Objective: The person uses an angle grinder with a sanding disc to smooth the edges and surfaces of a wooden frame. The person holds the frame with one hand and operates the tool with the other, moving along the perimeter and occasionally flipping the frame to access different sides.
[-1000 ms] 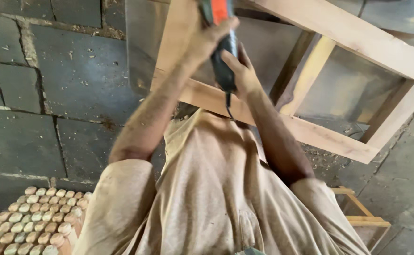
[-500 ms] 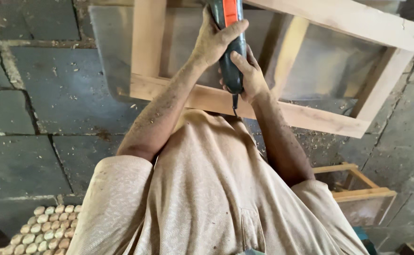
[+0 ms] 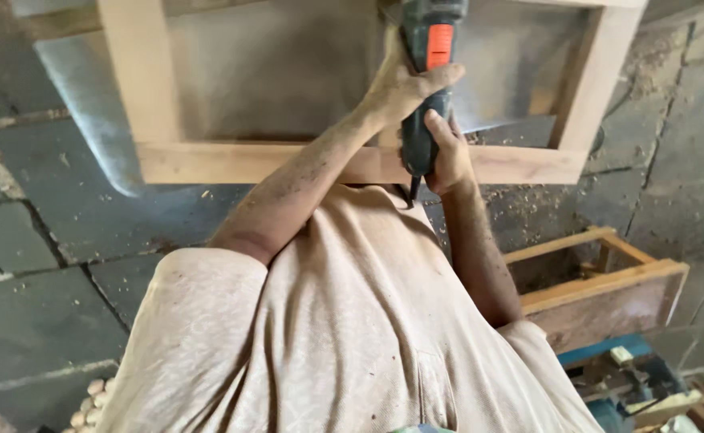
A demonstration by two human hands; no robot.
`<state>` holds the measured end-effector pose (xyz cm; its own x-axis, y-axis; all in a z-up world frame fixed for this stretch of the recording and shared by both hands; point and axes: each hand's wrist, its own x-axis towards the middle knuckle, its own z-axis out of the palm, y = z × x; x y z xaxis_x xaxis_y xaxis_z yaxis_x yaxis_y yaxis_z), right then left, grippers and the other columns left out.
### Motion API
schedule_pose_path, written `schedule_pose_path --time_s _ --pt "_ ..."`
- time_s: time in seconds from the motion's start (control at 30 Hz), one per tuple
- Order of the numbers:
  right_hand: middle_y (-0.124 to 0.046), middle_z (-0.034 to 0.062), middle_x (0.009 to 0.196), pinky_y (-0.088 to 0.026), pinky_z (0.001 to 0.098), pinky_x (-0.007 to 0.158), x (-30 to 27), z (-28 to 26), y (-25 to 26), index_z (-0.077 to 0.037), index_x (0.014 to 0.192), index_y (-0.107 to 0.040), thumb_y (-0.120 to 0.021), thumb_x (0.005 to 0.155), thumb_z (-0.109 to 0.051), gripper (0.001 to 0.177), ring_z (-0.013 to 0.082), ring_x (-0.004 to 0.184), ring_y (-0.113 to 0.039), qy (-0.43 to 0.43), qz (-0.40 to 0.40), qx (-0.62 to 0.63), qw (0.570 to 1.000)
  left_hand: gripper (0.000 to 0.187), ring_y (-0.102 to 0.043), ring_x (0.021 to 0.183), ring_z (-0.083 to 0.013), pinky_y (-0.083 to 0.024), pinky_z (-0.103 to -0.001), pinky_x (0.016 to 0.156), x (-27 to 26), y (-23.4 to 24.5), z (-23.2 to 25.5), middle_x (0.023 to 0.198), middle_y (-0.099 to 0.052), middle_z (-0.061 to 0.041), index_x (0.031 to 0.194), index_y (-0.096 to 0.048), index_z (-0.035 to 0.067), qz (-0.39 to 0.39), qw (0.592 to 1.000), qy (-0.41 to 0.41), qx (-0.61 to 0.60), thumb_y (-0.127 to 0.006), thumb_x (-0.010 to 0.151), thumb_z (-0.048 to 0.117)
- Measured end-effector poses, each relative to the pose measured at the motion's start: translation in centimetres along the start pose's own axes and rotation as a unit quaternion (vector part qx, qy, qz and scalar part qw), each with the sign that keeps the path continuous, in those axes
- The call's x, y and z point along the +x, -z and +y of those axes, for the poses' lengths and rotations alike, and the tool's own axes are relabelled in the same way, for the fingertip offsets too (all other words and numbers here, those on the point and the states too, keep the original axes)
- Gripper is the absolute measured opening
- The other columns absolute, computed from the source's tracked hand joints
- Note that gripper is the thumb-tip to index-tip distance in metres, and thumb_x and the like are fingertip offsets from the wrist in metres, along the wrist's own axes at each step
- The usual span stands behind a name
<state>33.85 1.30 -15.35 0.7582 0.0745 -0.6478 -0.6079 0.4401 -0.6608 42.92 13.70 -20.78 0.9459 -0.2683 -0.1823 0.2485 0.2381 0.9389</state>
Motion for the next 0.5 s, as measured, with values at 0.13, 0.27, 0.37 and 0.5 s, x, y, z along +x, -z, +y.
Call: schedule_pose_path --time_s 0.13,0.27,0.37,0.5 --pt "-0.065 0.0141 0.101 -0.060 0.0369 0.060 -0.9 -2.0 4.8 -0.009 0.141 -0.044 -0.059 0.102 -0.035 0.049 0.0252 0.071 -0.067 0.068 -0.009 -0.009 0.998 0.096 -0.074 0.093 -0.0213 -0.068 -0.035 0.079 2.4 -6.2 -1.0 0.109 -0.065 -0.012 0.140 -0.029 -0.002 -0.002 0.999 0.041 0.023 -0.088 0.076 0.038" --pt "-0.068 0.0183 0.102 -0.062 0.0391 0.065 -0.2 -1.7 5.7 0.001 0.141 -0.045 -0.055 0.107 -0.042 0.055 0.0281 0.076 -0.070 0.027 -0.004 0.045 0.999 0.088 -0.067 0.110 -0.0285 -0.061 -0.043 0.093 3.6 -6.6 -0.5 0.121 -0.061 -0.019 0.143 -0.041 0.001 -0.031 0.997 -0.075 0.012 -0.088 0.080 0.041" --pt "-0.071 0.0184 0.101 -0.064 0.0403 0.065 1.4 0.4 1.1 0.002 0.137 -0.047 -0.052 0.106 -0.045 0.057 0.0297 0.077 -0.073 -0.034 -0.014 0.077 0.996 0.082 -0.063 0.120 -0.0317 -0.055 -0.048 0.103 2.4 -0.5 1.5 0.129 -0.061 -0.023 0.141 -0.048 0.002 0.024 0.982 -0.180 0.056 -0.088 0.083 0.042" --pt "-0.070 0.0194 0.108 -0.061 0.0369 0.065 2.5 3.7 -6.9 -0.009 0.143 -0.047 -0.059 0.106 -0.032 0.045 0.0289 0.080 -0.072 0.015 -0.147 -0.040 0.988 0.093 -0.073 0.098 -0.0232 -0.062 -0.036 0.087 -2.3 9.1 4.1 0.113 -0.069 -0.014 0.134 -0.049 -0.001 0.106 0.984 0.070 0.123 -0.085 0.072 0.058"
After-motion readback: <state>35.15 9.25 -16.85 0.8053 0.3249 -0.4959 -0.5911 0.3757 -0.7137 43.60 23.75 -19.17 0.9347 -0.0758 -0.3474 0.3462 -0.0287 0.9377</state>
